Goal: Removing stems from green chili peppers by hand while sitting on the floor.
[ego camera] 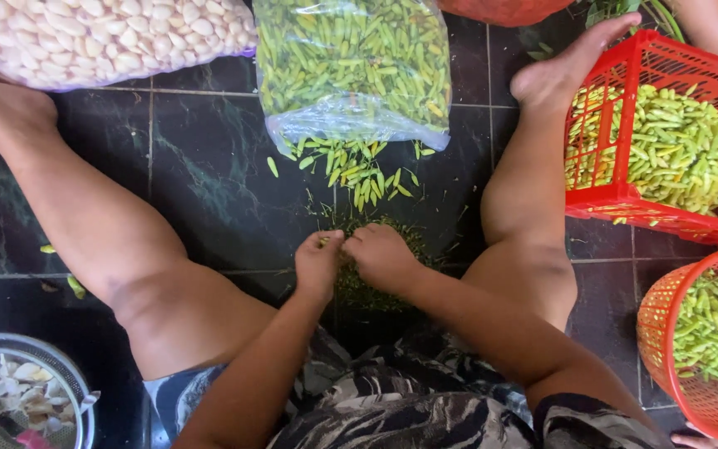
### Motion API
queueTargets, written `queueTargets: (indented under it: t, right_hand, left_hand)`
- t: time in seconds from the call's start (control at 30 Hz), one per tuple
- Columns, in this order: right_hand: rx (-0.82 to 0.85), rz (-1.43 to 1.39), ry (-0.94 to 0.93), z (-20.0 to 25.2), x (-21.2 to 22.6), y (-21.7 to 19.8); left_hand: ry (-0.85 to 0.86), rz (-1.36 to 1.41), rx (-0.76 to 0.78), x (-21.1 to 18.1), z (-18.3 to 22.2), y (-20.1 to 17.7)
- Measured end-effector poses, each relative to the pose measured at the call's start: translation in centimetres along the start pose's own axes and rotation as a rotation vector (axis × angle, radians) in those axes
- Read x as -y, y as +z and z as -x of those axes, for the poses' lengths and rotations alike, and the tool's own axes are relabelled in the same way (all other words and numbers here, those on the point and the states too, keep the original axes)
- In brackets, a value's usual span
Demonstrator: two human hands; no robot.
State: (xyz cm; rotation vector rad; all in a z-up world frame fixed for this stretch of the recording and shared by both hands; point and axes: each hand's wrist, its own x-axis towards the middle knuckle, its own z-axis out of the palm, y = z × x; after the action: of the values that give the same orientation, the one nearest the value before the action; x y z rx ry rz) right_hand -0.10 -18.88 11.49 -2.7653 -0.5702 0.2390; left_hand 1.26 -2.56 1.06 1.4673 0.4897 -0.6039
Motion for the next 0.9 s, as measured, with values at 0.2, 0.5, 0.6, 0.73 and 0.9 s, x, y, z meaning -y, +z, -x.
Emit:
queueTargets:
  t: [0.2, 0.5, 0.6, 0.73, 0.9]
  right_hand:
    - [-0.020, -0.733, -0.194, 0.0, -4.4, 2.7]
    - [-0.201, 0.212, 0.391, -2.1, -18.3, 7.3]
    - [-0.206, 0.072, 0.493, -2.8, -19.0, 7.2]
    - [-0.242, -0.115, 0.599, -2.9, -16.1, 7.2]
    - [-0.009, -0.562, 0.511, -1.2, -5.0, 3.3]
  left_hand:
    - [-0.265, 0.307, 0.137, -3.4, 0.6, -1.5]
    - [-0.190, 0.446, 0.233, -2.8, 0.7, -1.5]
    - [-0.205, 0.358, 0.273, -2.9, 0.6, -1.2]
    - [-0.141, 0.175, 0.315, -2.1, 0.4, -1.4]
    - [0.000, -0.079, 0.364, -0.2, -0.6, -0.7]
